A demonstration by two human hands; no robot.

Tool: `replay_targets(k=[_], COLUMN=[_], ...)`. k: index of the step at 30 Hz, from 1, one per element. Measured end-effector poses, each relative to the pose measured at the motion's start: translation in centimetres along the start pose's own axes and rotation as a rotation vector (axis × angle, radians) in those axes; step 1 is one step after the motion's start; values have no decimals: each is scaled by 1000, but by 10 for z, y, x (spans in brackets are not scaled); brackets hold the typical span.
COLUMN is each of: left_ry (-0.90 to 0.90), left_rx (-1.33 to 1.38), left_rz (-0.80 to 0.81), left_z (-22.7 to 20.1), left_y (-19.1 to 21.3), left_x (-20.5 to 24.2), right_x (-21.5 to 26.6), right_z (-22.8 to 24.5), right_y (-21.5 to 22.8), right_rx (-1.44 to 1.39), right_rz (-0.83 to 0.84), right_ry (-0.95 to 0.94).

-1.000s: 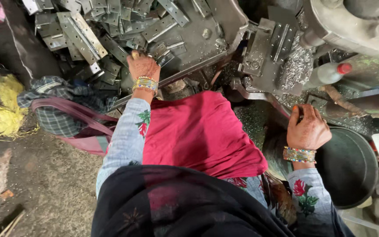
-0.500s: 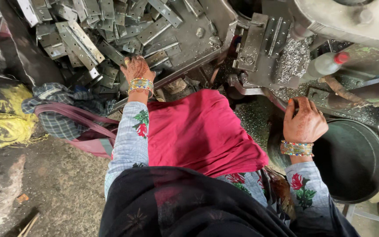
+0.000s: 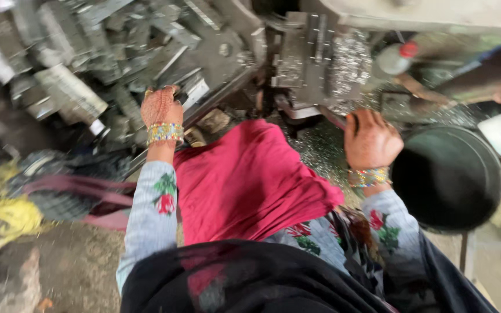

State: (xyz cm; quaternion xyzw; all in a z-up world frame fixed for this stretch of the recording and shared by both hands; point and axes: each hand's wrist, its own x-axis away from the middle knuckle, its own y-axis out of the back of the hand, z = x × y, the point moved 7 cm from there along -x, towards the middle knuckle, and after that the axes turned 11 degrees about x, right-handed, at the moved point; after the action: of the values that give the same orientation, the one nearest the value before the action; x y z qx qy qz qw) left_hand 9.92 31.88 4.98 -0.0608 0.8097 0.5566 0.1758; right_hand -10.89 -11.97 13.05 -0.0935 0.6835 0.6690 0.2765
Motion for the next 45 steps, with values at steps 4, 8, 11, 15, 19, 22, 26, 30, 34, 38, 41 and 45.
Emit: replay_targets(k=[4,8,11,15,19,22,26,30,34,38,41,45], left_ry=[-207,-67,-214,-93,-316,-284,-226,-221,-283,-282,-253,-262], left_rx=[368,567,441,239,-15,-2,-11,-27,-29,17,-10,-68], left_rz=[3,132,3,389,365,402,550,550,491,499,490,543], left_z=[-131,-251,-303,-305,-316,-318,-310,-310,-295,-299,-295,-305], left_y=[-20,-88,-108,-150,-154,-161,-167,-179,-190,-191,-180,-168], left_x=[-4,-3,15,46,65,49,26,28,32,32,44,40], right_x=[0,-4,-3,-4,-4,3,37,116,159,150,142,141], right_z=[-4,-1,-4,-5,-6,-9,-24,-48,-58,-63,-63,-59], right_y=[-1,2,0,-6,-20,-28,-59,-137,-195,-188,-176,-178], right_rx=[-17,5,6,-21,84,117,132,96,-77,-86,40,-47], right_rz=[13,96,228,341,450,426,431,647,707,744,836,805], right_ry=[-24,-29,-32,-28,-3,27,7,-46,-85,-102,-112,-147])
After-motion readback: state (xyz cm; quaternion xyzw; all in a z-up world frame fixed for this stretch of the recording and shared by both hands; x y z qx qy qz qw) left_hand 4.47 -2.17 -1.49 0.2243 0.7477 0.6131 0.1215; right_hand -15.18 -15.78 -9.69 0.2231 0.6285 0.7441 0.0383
